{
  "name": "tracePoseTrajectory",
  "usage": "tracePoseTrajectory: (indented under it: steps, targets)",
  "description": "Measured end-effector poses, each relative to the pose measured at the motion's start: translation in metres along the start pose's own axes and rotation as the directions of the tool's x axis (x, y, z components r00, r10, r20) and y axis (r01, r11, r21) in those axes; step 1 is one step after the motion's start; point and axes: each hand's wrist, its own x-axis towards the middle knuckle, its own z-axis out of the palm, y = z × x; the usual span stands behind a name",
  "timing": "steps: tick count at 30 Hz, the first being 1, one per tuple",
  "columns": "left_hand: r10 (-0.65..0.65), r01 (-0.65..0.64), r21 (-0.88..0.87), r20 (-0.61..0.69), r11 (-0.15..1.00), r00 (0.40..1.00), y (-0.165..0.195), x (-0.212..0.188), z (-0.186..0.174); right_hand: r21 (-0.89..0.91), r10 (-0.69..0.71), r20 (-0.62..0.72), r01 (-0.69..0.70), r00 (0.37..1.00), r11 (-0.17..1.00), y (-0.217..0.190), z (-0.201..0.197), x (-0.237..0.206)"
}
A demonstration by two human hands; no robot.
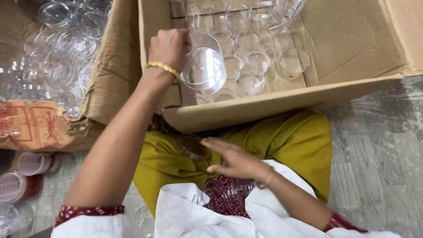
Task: The person sits on the floor between cardboard boxes filled with clear plastic containers. They pick up containers and lids, fit a lid onto a container, and place the assembled containers into a box, occasionally moving loose containers aside on the floor.
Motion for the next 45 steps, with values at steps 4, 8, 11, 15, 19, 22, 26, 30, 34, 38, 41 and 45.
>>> tracePoseTrajectory:
  steps: [4,8,11,15,19,22,26,30,34,38,41,45]
  targets:
    - [-0.105,0.106,-0.02,0.037,0.994,0.994,0.007,-0.022,-0.025,-0.085,-0.095,-0.116,0.086,0.989,0.993,-0.005,0.045,0.021]
    - [-0.219,0.23,-0.158,0.084,0.96,0.972,0.012,-0.036,-0.051,0.144,0.17,-0.145,-0.149,0.975,0.978,-0.005,0.026,-0.006]
    - [-0.31,0.386,-0.529,0.231,0.756,0.922,0.018,-0.038,-0.072,0.404,0.408,-0.236,-0.293,0.882,0.866,-0.006,-0.027,-0.05]
    - [-0.333,0.689,-0.699,0.615,0.189,0.715,0.033,-0.041,-0.083,0.348,0.406,-0.541,-0.244,0.737,0.905,-0.019,-0.102,-0.114]
    - [-0.147,0.609,-0.767,0.591,0.203,0.793,0.055,-0.049,-0.069,0.517,0.311,-0.781,0.283,0.541,0.808,-0.027,-0.147,-0.111]
    - [-0.127,0.538,-0.809,0.523,0.237,0.843,0.063,-0.052,-0.052,0.478,0.228,-0.781,0.321,0.581,0.817,-0.027,-0.171,-0.055]
    - [-0.212,0.425,-0.901,0.399,0.089,0.892,0.057,-0.054,-0.032,0.603,0.264,-0.61,0.222,0.747,0.766,-0.003,-0.171,0.06]
    - [-0.392,0.167,-0.976,0.209,-0.139,0.896,0.045,-0.052,-0.014,0.213,-0.003,-0.55,0.144,0.835,0.966,0.013,-0.158,0.101]
    - [-0.382,0.117,-0.959,0.214,-0.26,0.899,0.048,-0.048,-0.006,0.081,0.025,-0.487,0.017,0.873,0.997,0.013,-0.151,0.104]
    - [-0.294,0.228,-0.942,0.297,-0.246,0.909,0.062,-0.059,-0.019,0.13,0.016,-0.461,0.049,0.887,0.99,0.005,-0.154,0.103]
    - [-0.315,0.257,-0.951,0.3,-0.173,0.9,0.069,-0.063,-0.031,0.256,0.074,-0.43,0.043,0.9,0.966,-0.004,-0.153,0.1]
    - [-0.441,0.365,-0.917,0.397,-0.161,0.804,0.077,-0.06,-0.031,0.111,-0.002,-0.53,0.072,0.848,0.991,-0.015,-0.147,0.087]
